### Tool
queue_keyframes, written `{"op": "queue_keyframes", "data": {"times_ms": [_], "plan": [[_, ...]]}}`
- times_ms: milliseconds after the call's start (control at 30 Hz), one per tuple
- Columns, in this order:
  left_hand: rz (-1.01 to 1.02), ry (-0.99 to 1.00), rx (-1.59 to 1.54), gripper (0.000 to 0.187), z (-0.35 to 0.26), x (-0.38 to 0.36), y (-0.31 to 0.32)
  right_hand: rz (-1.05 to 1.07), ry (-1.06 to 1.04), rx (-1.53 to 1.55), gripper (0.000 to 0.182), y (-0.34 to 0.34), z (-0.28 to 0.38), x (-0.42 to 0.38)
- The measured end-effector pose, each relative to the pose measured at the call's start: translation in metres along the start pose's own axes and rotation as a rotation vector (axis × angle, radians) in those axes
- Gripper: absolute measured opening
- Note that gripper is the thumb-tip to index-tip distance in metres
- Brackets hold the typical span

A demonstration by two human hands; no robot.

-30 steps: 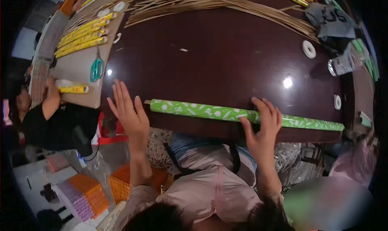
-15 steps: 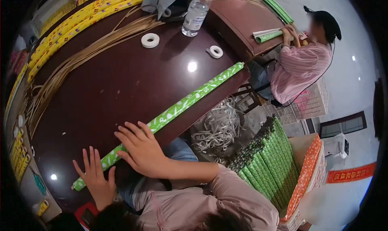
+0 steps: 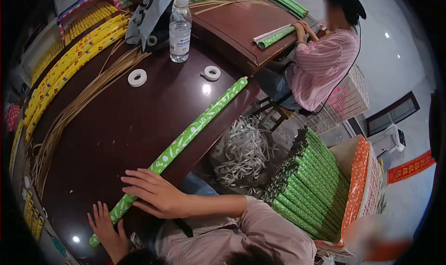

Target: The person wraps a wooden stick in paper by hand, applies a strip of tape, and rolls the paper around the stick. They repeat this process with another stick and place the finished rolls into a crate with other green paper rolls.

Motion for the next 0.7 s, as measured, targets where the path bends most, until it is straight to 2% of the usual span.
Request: {"op": "queue_keyframes", "data": {"times_ms": [67,100,133,167,233,333,367,467,533,633,700], "plan": [[0.073,-0.029,-0.105,0.052,0.003,-0.004,0.001,-0.017,-0.056,0.019,0.047,-0.015,-0.011,-0.005],[-0.056,0.049,-0.070,0.050,0.008,-0.010,0.010,-0.030,-0.090,-0.059,0.047,-0.025,-0.015,-0.008],[-0.059,0.055,-0.068,0.050,-0.006,0.005,-0.011,-0.040,-0.123,-0.138,0.048,-0.034,-0.019,-0.011],[0.094,-0.103,-0.139,0.051,-0.020,0.016,-0.032,-0.070,-0.118,-0.205,0.049,-0.042,-0.024,-0.013],[0.238,-0.256,-0.206,0.052,-0.028,0.025,-0.045,-0.072,-0.075,-0.335,0.049,-0.064,-0.029,-0.011],[0.155,-0.273,-0.285,0.053,-0.024,0.021,-0.037,-0.149,-0.059,-0.540,0.056,-0.090,-0.042,-0.005],[0.151,-0.273,-0.280,0.053,-0.025,0.021,-0.037,-0.126,-0.012,-0.607,0.064,-0.098,-0.043,-0.003],[0.140,-0.232,-0.268,0.053,-0.016,0.016,-0.030,-0.137,0.102,-0.798,0.069,-0.117,-0.053,0.003],[0.138,-0.193,-0.262,0.053,-0.009,0.012,-0.027,-0.093,0.182,-0.967,0.064,-0.128,-0.068,0.003],[0.119,-0.150,-0.250,0.057,-0.012,0.014,-0.036,-0.105,0.183,-1.024,0.046,-0.139,-0.097,-0.001],[0.116,-0.255,-0.190,0.060,-0.021,0.019,-0.046,-0.115,0.120,-1.042,0.042,-0.151,-0.087,0.000]]}}
Point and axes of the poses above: each hand's wrist, its own x-axis towards the middle knuckle, its own y-axis out of the palm, z = x × y, the point moved 1 cm from there along x, towards the middle knuckle, and after that the axes turned 12 degrees about y, right-handed, at the moved point
